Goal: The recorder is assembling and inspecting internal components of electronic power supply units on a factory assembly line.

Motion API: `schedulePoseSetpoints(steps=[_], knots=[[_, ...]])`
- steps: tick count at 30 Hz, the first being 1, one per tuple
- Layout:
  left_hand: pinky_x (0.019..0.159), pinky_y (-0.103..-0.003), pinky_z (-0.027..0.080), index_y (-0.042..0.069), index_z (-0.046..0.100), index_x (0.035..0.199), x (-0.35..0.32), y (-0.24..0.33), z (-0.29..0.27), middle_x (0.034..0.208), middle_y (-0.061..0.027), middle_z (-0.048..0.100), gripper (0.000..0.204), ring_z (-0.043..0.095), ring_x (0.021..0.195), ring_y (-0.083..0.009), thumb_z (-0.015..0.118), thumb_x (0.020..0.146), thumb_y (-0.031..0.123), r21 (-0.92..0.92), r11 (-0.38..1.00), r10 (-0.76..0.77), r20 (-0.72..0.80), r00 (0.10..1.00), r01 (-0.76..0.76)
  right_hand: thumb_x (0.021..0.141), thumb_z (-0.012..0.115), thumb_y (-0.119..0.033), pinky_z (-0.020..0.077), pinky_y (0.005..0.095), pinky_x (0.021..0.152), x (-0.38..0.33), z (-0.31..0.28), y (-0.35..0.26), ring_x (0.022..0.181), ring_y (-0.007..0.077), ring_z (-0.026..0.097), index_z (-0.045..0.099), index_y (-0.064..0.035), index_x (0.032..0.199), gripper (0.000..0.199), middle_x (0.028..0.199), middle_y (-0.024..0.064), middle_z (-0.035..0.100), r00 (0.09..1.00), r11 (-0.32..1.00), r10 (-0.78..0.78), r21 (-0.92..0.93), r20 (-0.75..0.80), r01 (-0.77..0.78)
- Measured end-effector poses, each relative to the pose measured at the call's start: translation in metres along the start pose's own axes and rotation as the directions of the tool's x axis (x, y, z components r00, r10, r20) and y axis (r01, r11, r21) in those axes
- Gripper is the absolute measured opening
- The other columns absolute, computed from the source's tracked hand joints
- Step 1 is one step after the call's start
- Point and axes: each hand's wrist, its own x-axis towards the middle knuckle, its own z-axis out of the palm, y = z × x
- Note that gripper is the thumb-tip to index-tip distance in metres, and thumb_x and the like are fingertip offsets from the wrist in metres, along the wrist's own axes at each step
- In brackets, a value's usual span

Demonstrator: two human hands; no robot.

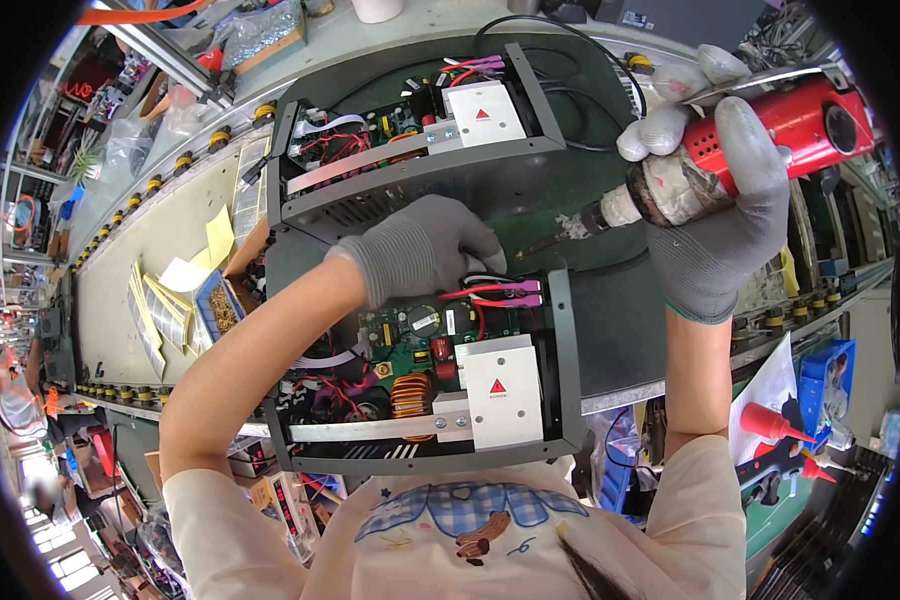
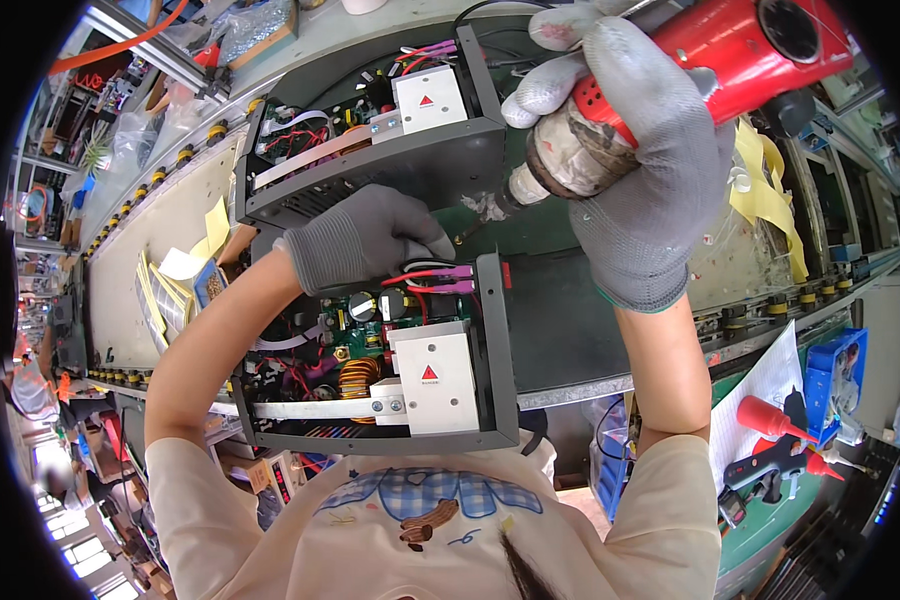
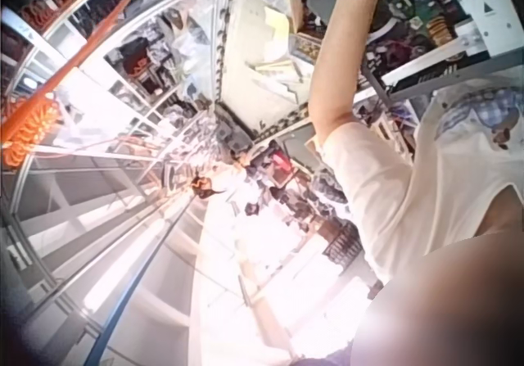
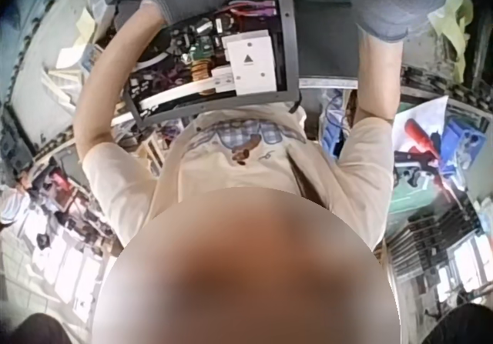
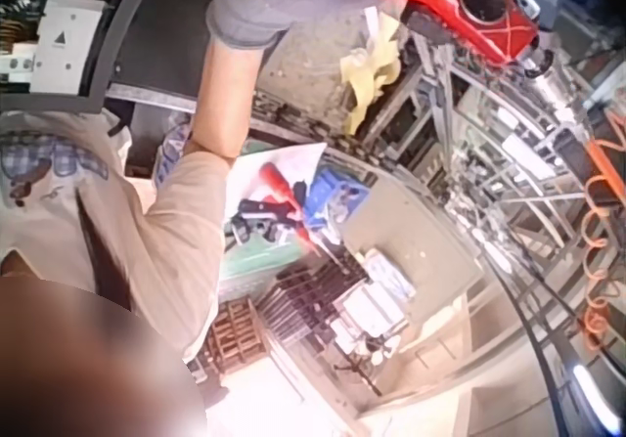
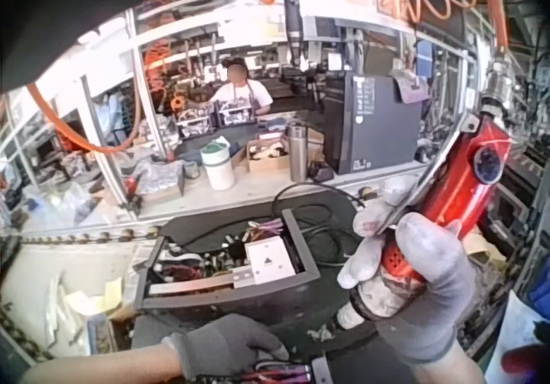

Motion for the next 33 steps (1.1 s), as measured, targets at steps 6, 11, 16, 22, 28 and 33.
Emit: schedulePoseSetpoints(steps=[6,11,16,22,28,33], knots=[[0.078,-0.029,0.051,0.003,0.071,0.093,-0.001,0.006,-0.001,0.085,-0.0129,0.069,0.019,0.066,0.079,-0.0198,0.060,0.078,0.000,0.096,0.995,-0.003,-0.061,0.998,0.009,0.088,0.049,-0.018,0.0501,0.0398,0.065,0.000,0.004,0.004,0.072,0.0229,0.056,0.050,0.0107,0.112,0.038,0.101,0.0202,0.057,0.997,0.959,-0.017,-0.282,0.072,0.037],[0.078,-0.029,0.051,0.002,0.071,0.093,0.003,0.006,-0.004,0.083,-0.0122,0.070,0.021,0.066,0.080,-0.0187,0.059,0.076,-0.001,0.038,0.999,-0.034,-0.015,0.999,0.034,0.088,0.055,-0.014,0.0506,0.0292,0.059,0.007,0.008,0.011,0.063,0.0188,0.063,0.064,0.0055,0.092,0.022,0.076,0.0147,0.066,0.996,0.979,0.092,-0.181,0.007,-0.090],[0.060,-0.025,0.050,0.004,0.072,0.093,0.005,0.008,-0.007,0.076,-0.0065,0.068,0.021,0.058,0.062,-0.0099,0.059,0.078,0.003,-0.186,0.957,-0.214,0.067,0.975,0.223,0.086,0.058,-0.015,0.0500,0.0287,0.057,0.007,0.017,0.017,0.062,0.0183,0.063,0.063,0.0062,0.088,0.022,0.069,0.0130,0.064,0.974,0.965,0.207,-0.143,-0.090,-0.218],[0.057,-0.024,0.048,0.002,0.072,0.092,0.007,0.007,-0.006,0.076,-0.0054,0.068,0.019,0.056,0.060,-0.0086,0.060,0.077,0.005,-0.194,0.960,-0.189,0.083,0.978,0.202,0.084,0.059,-0.014,0.0497,0.0279,0.056,0.009,0.021,0.021,0.058,0.0177,0.061,0.063,0.0059,0.087,0.020,0.066,0.0122,0.062,0.948,0.936,0.298,-0.161,-0.111,-0.313],[0.073,-0.027,0.051,0.000,0.071,0.092,0.006,0.005,-0.003,0.082,-0.0107,0.069,0.020,0.064,0.075,-0.0151,0.062,0.075,0.004,-0.054,0.994,-0.091,0.015,0.996,0.092,0.083,0.060,-0.014,0.0494,0.0275,0.056,0.009,0.023,0.023,0.058,0.0172,0.061,0.063,0.0052,0.086,0.019,0.065,0.0118,0.062,0.930,0.922,0.347,-0.134,-0.124,-0.362],[0.076,-0.028,0.051,0.000,0.070,0.092,0.006,0.005,-0.001,0.084,-0.0127,0.069,0.020,0.065,0.078,-0.0172,0.062,0.074,0.003,-0.021,0.994,-0.107,0.004,0.994,0.107,0.084,0.061,-0.014,0.0495,0.0283,0.055,0.010,0.024,0.028,0.058,0.0174,0.061,0.063,0.0047,0.084,0.019,0.065,0.0116,0.061,0.927,0.933,0.335,-0.081,-0.167,-0.352]])
